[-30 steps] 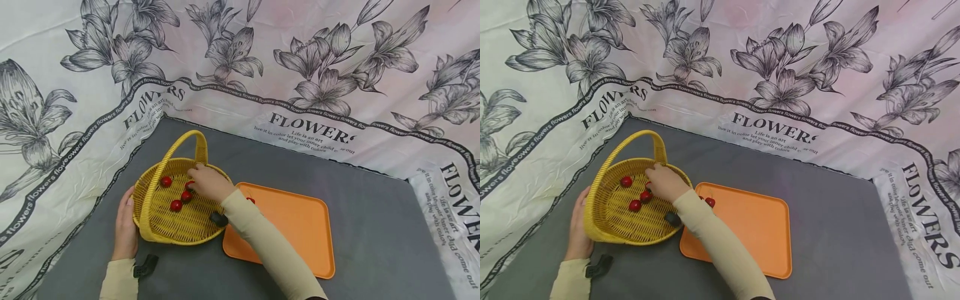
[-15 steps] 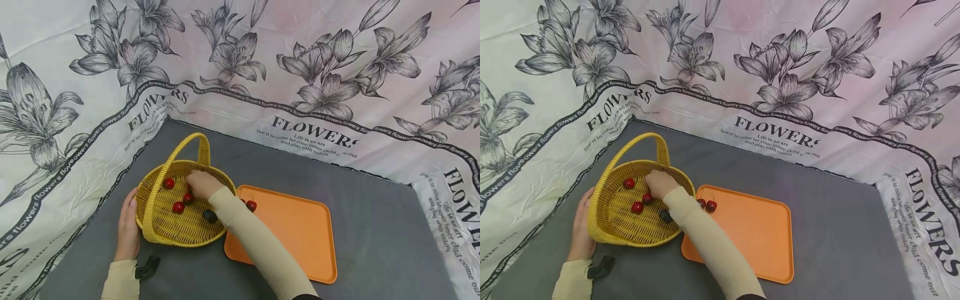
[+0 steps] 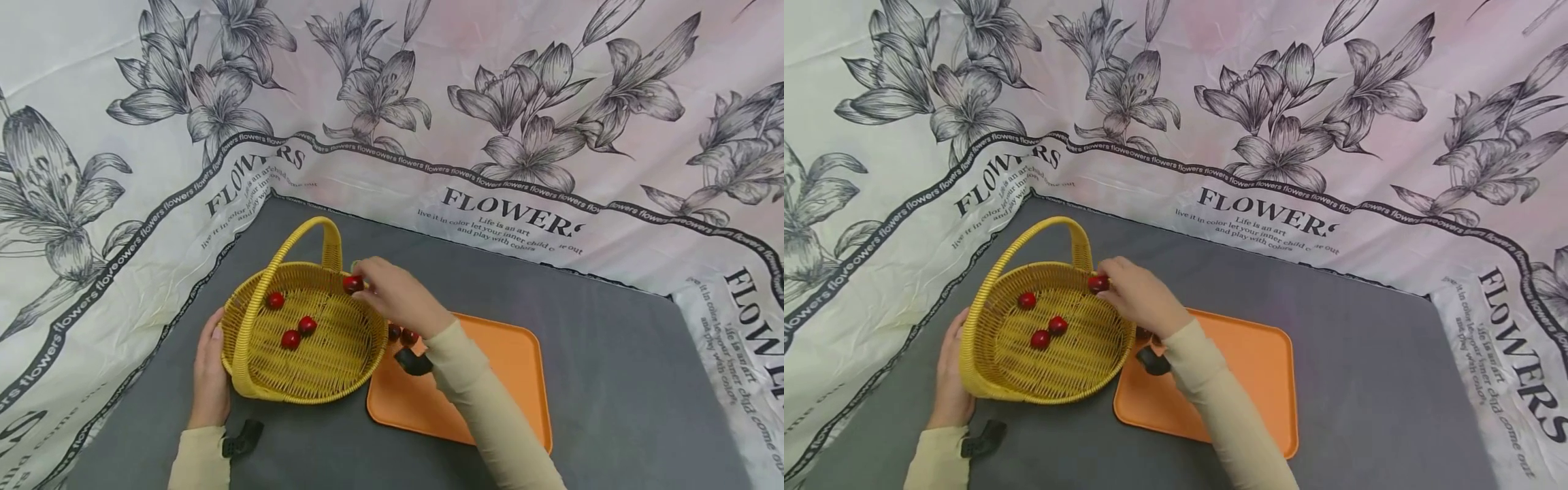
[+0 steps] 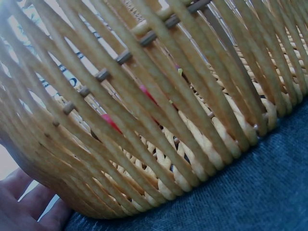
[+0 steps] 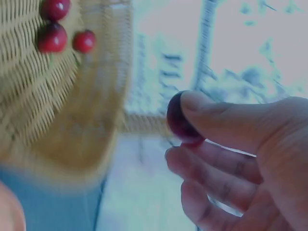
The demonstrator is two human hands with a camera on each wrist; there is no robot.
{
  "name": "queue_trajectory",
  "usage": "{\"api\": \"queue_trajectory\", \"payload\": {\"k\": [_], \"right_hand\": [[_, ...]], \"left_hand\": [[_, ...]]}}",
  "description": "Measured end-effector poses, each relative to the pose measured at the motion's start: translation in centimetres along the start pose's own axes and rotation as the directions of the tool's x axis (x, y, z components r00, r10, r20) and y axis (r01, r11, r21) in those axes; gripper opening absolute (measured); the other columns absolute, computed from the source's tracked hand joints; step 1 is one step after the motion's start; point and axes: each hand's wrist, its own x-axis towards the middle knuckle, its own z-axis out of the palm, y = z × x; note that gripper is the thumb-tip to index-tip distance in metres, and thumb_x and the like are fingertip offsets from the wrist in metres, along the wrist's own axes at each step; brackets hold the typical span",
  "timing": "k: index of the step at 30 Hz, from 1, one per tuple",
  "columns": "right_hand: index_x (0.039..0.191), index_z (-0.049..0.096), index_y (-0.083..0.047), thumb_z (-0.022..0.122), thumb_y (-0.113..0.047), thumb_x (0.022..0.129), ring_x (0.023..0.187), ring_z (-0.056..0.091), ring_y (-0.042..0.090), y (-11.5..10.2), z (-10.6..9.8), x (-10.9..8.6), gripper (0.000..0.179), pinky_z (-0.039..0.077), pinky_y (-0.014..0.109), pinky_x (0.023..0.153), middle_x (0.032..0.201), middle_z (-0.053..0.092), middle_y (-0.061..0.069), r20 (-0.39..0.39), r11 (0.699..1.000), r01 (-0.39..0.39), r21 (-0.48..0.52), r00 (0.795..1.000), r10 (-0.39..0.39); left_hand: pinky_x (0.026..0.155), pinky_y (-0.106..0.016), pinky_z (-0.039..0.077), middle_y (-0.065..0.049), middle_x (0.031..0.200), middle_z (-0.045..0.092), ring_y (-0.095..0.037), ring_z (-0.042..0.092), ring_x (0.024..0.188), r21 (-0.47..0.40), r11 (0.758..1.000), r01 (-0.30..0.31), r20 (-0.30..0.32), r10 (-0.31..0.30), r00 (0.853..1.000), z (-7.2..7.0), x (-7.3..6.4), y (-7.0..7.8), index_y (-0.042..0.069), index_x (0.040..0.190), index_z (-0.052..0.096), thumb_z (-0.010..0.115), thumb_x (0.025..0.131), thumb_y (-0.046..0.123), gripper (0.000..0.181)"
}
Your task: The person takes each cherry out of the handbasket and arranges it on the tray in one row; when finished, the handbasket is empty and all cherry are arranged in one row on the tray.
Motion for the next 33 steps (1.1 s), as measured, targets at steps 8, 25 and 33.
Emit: {"api": "queue_trajectory", "payload": {"k": [8,25,33], "right_hand": [[0.117,0.059,-0.008,0.069,-0.018,0.089,0.082,0.061,0.012,5.0,-0.9,-9.5,0.031,0.051,0.029,0.068,0.109,0.063,0.005,-0.148,0.981,-0.191,0.037,0.97,0.194],[0.115,0.061,-0.006,0.072,-0.011,0.086,0.086,0.063,0.016,8.5,5.8,-13.4,0.032,0.053,0.035,0.076,0.102,0.067,0.004,-0.146,0.949,-0.296,0.109,0.94,0.31],[0.114,0.06,-0.005,0.074,-0.013,0.085,0.084,0.062,0.017,8.6,6.7,-13.5,0.033,0.053,0.036,0.076,0.1,0.066,0.006,-0.175,0.947,-0.306,0.092,0.932,0.318]], "left_hand": [[0.093,-0.015,0.039,-0.002,0.148,0.034,-0.012,0.041,0.126,-0.025,1.0,-0.016,-0.003,0.016,1.0,-0.2,0.4,0.2,0.025,0.148,0.033,0.033,0.104,0.041,0.047],[0.093,-0.015,0.039,-0.001,0.148,0.034,-0.013,0.04,0.126,-0.042,0.999,0.0,-0.019,-0.001,1.0,0.1,0.5,-0.2,0.026,0.148,0.033,0.033,0.104,0.041,0.047],[0.094,-0.016,0.038,-0.001,0.147,0.036,-0.014,0.041,0.126,-0.045,0.999,-0.008,-0.024,0.007,1.0,0.1,0.4,-0.4,0.025,0.147,0.035,0.033,0.104,0.039,0.045]]}}
